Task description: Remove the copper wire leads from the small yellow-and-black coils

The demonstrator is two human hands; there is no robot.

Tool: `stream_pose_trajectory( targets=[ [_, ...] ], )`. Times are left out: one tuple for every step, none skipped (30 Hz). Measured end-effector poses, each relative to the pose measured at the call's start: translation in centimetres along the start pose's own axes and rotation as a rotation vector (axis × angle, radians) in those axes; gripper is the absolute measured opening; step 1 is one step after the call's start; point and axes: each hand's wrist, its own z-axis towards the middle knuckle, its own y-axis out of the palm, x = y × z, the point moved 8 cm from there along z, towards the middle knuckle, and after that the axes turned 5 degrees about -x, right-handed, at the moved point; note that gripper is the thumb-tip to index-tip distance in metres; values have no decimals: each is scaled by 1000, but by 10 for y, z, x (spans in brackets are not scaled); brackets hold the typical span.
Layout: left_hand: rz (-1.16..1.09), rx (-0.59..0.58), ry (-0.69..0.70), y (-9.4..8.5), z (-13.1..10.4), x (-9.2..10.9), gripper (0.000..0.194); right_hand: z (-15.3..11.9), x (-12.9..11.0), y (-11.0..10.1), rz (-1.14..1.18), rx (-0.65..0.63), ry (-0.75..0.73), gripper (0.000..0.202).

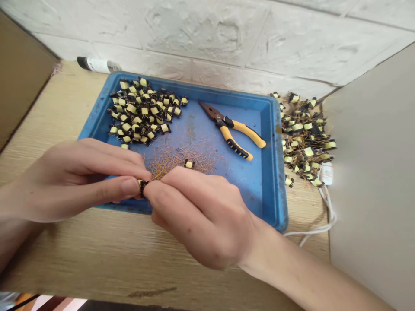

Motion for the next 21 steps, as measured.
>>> stream_pose_trajectory(
  targets=[
    [-7, 10, -1, -1, 0, 0, 17, 0, 1, 0, 8, 1, 19, 16],
    [-16, 25, -3, -2, 0, 0, 18, 1, 2, 0, 21, 6, 45, 16],
    [-24, 42, -5, -3, 1, 1, 17, 3, 3, -1, 29, 14, 72, 16],
    [-30, 58, -7, -4, 1, 1, 18, 4, 3, -1, 34, 27, 95, 16],
    [-33, 71, -11, -5, 1, 1, 18, 5, 3, -2, 38, 35, 107, 16],
    [-33, 78, -14, -6, 1, 1, 18, 6, 3, -2, 41, 45, 113, 16],
    [-32, 83, -16, -7, 1, 0, 18, 7, 4, -2, 43, 54, 118, 17],
    [-29, 84, -19, -7, 1, 0, 18, 7, 4, -2, 44, 59, 123, 17],
    [-26, 83, -23, -7, 0, -1, 18, 7, 5, -2, 45, 68, 124, 16],
    [-25, 81, -27, -6, 0, -1, 18, 7, 5, -2, 47, 73, 124, 15],
    [-24, 79, -30, -6, -1, -2, 18, 7, 6, -2, 51, 76, 122, 14],
    [-25, 80, -30, -6, -1, -2, 18, 7, 6, -1, 55, 74, 120, 14],
    [-27, 83, -30, -7, -2, -2, 18, 7, 7, 0, 61, 70, 119, 13],
    [-30, 85, -29, -7, -2, -2, 18, 7, 7, 0, 63, 67, 120, 12],
    [-32, 87, -29, -7, -2, -2, 18, 8, 7, 1, 64, 58, 122, 12],
    [-34, 88, -26, -7, -1, -2, 18, 8, 7, 1, 66, 47, 126, 12],
    [-36, 90, -22, -7, -1, -1, 18, 9, 7, 1, 68, 40, 126, 12],
    [-36, 90, -21, -7, 0, -1, 18, 9, 7, 1, 74, 30, 129, 13],
    [-33, 90, -22, -7, 0, -1, 18, 9, 7, 2, 84, 19, 125, 13],
    [-27, 94, -22, -7, 1, -1, 18, 10, 6, 2, 100, 4, 121, 13],
    [-18, 102, -22, -7, 1, -1, 17, 10, 6, 3, 120, -7, 120, 13]
  ],
)
